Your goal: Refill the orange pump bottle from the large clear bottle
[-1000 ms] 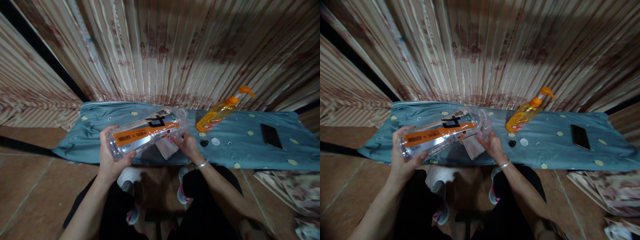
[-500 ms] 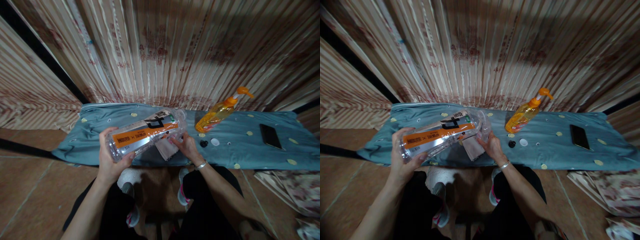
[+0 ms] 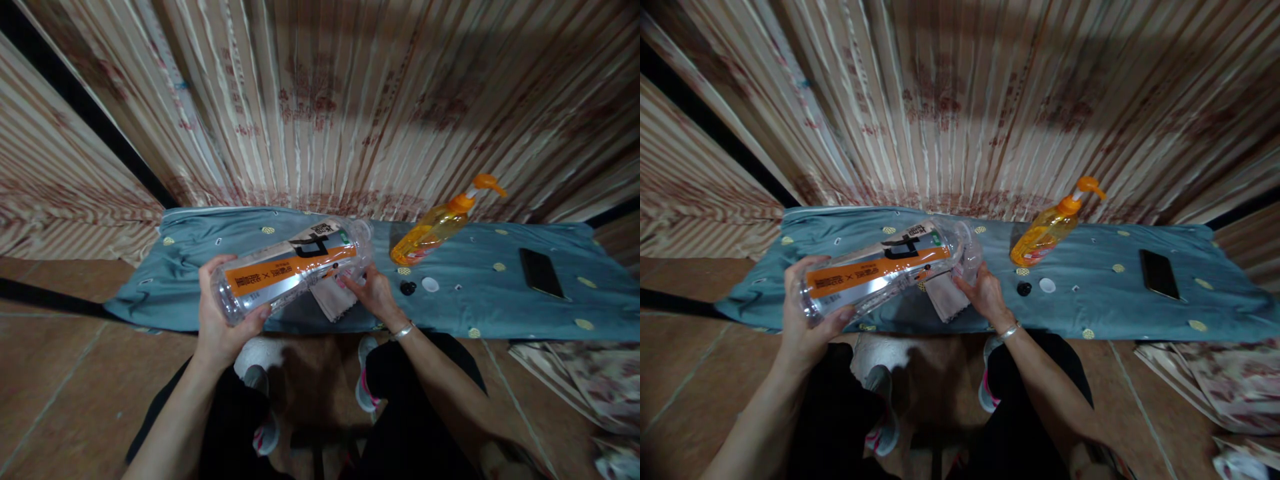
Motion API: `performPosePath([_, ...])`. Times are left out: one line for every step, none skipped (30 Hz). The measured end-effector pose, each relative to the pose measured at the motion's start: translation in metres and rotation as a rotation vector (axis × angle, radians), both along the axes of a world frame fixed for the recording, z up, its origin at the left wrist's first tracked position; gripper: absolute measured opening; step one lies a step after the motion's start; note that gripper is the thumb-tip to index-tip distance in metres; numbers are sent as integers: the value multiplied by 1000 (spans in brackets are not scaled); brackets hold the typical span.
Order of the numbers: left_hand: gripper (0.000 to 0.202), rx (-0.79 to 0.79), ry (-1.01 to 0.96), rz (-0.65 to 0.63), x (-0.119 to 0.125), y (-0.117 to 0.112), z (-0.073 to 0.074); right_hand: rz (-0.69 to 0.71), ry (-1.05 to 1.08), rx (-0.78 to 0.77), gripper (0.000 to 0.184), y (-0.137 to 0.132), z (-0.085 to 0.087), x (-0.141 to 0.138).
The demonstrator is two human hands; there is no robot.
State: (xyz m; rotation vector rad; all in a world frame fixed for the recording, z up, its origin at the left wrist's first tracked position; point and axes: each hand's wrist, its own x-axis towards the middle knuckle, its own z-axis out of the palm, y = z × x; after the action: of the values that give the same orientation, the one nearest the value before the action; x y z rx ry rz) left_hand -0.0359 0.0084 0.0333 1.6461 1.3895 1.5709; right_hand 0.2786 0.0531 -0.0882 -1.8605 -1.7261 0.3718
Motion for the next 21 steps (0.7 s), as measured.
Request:
performPosePath([86,0,0,2,0,0,0,0,0,4,42,0,0,0])
performPosePath([86,0,2,4,0,0,0,2,0,7,42,0,0,0])
performPosePath([86,2,5,7,1,0,-1,2,0,8,42,0,0,0])
performPosePath([86,3,9,8,1,0,-1,1,-2,6,42,0,0,0])
performPosePath([86,6,11,7,2,0,-1,-3,-4,2,42,0,1,-1])
performPosePath([86,9,11,6,2,0,-1,-8,-9,-5,42,0,1,-1])
performPosePath([86,12,11,2,1,0,-2,-15,-14,-12,41,0,2,-2])
performPosePath([86,14,10,2,0,0,-2,-19,-20,-18,41,0,2,-2])
performPosePath([86,14,10,2,-1,0,-2,-22,-25,-22,40,0,2,-2])
performPosePath([86,7,17,-4,-3,0,-2,-23,-30,-23,39,0,3,-2])
performPosePath([86,1,24,-6,-5,-1,-3,-21,-33,-22,38,0,3,-2])
performPosePath([85,-15,40,-28,-6,-1,-3,-19,-35,-20,37,0,3,-2])
performPosePath([83,-35,60,-64,-8,-1,-4,-15,-37,-20,37,0,3,-2])
performPosePath([83,-33,66,-76,-8,-1,-4,-12,-38,-21,38,0,3,-2])
performPosePath([83,-38,64,-73,-8,-1,-4,-10,-38,-24,39,0,3,-2])
performPosePath([84,-24,38,-37,-7,0,-4,-9,-38,-26,40,0,3,-1])
performPosePath([86,-13,22,-11,-6,0,-4,-10,-38,-28,41,0,2,-1])
performPosePath([88,-8,10,6,-4,0,-4,-12,-39,-29,43,0,2,-1])
performPosePath([88,-9,3,14,-2,0,-4,-14,-39,-28,44,0,2,-1])
performPosePath([89,-13,4,13,-1,0,-4,-13,-39,-27,45,0,2,0])
performPosePath([88,-21,6,9,0,-1,-3,-9,-39,-26,45,1,2,0])
